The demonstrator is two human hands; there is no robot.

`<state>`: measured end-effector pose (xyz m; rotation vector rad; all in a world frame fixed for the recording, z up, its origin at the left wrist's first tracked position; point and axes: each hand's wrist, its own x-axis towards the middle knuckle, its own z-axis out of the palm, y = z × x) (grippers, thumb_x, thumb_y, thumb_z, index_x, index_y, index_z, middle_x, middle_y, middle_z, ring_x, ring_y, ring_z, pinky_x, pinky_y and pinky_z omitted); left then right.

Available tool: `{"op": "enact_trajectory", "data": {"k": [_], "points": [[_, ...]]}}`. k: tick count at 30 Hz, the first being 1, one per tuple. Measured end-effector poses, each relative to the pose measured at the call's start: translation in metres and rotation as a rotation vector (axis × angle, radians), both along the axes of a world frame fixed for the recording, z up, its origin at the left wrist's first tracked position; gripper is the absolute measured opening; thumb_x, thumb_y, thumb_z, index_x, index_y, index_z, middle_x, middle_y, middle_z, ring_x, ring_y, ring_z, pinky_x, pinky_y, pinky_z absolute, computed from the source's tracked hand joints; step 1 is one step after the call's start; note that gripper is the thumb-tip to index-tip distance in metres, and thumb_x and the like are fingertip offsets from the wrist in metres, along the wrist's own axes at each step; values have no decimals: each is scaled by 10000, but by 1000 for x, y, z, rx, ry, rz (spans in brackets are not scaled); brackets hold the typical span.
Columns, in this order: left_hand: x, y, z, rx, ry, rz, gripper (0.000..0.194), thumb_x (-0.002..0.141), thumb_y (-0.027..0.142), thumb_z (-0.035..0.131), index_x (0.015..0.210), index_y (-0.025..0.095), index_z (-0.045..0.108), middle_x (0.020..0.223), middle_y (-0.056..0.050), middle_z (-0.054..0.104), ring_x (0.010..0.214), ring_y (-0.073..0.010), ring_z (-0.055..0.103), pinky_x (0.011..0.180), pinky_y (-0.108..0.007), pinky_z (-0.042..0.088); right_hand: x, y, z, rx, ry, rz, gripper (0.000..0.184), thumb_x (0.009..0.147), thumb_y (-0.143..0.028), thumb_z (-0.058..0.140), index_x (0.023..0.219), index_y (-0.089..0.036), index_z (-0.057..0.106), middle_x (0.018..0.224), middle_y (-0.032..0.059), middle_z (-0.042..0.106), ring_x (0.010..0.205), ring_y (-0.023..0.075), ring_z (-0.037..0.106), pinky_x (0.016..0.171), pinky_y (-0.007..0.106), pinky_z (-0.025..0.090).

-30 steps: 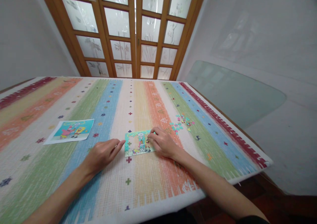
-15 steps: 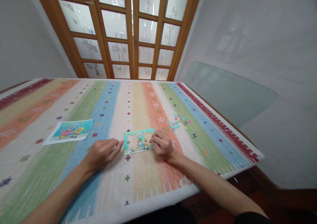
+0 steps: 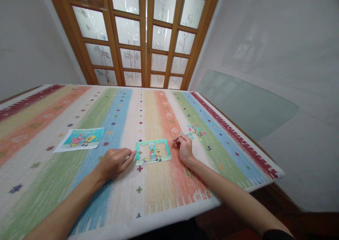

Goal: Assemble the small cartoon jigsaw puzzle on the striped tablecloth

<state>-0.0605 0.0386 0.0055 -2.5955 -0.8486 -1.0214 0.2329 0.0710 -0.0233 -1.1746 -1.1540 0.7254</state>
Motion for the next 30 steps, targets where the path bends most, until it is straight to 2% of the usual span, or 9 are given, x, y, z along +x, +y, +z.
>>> {"op": "enact_trajectory", "data": {"k": [3, 6, 10, 12, 15, 18, 21, 26, 30], "points": [[0, 0, 0, -10, 3, 11, 422, 1063, 209, 416, 656, 190, 525, 528, 33, 516, 441, -110, 481, 469, -256, 336, 5, 2, 4, -20, -13, -27, 165, 657, -328, 446, 559, -231, 535, 479, -22, 473, 432, 147, 454, 443, 268, 371], [0, 0, -1, -15, 20, 14, 439, 1076, 211, 386, 660, 188, 527, 532, 28, 524, 446, -113, 499, 474, -255, 353, 21, 12, 18, -33, -101, -87, 167, 656, -329, 427, 571, -230, 532, 521, -1, 514, 486, 154, 501, 490, 270, 420], [1, -1, -2, 37, 19, 24, 476, 1089, 220, 370, 633, 193, 500, 503, 40, 486, 413, -109, 468, 461, -272, 333, 65, 34, 50, -106, -329, -200, 196, 679, -303, 444, 622, -210, 606, 549, 13, 569, 542, 173, 534, 547, 280, 434], [2, -1, -2, 64, 6, 36, 479, 1086, 221, 387, 618, 196, 487, 493, 46, 471, 402, -108, 449, 459, -279, 322, 91, 43, 64, -162, -487, -251, 185, 688, -286, 501, 647, -198, 659, 629, 32, 649, 647, 197, 594, 619, 287, 446], [3, -2, 0, 79, -3, 44, 465, 1074, 207, 413, 616, 195, 490, 498, 46, 480, 409, -109, 451, 465, -279, 322, 124, 46, 74, -279, -719, -299, 127, 676, -229, 579, 587, -199, 664, 638, 48, 678, 775, 231, 644, 703, 292, 443], [3, -4, 3, 77, -1, 45, 449, 1065, 197, 425, 623, 194, 502, 503, 43, 488, 413, -111, 456, 463, -278, 322, 142, 44, 67, -400, -898, -284, 126, 663, -180, 623, 546, -193, 667, 604, 65, 678, 746, 244, 666, 686, 294, 438], [4, -4, 4, 73, 3, 34, 448, 1061, 188, 422, 619, 196, 498, 498, 44, 479, 406, -109, 445, 453, -275, 317, 149, 41, 53, -465, -1016, -251, 130, 707, -222, 673, 587, -193, 715, 652, 79, 716, 733, 245, 687, 681, 291, 455], [4, -4, 3, 62, 14, 28, 456, 1062, 184, 412, 614, 196, 495, 499, 44, 473, 406, -108, 445, 455, -274, 328, 154, 37, 37, -478, -1122, -244, 137, 774, -295, 698, 751, -203, 798, 812, 96, 780, 787, 236, 721, 667, 265, 475], [5, -5, 2, 52, 26, 22, 466, 1072, 191, 404, 616, 197, 501, 504, 40, 483, 412, -112, 462, 462, -282, 344, 156, 35, 30, -456, -1147, -245, 167, 805, -301, 678, 752, -203, 803, 784, 101, 776, 780, 244, 724, 643, 270, 466]]}}
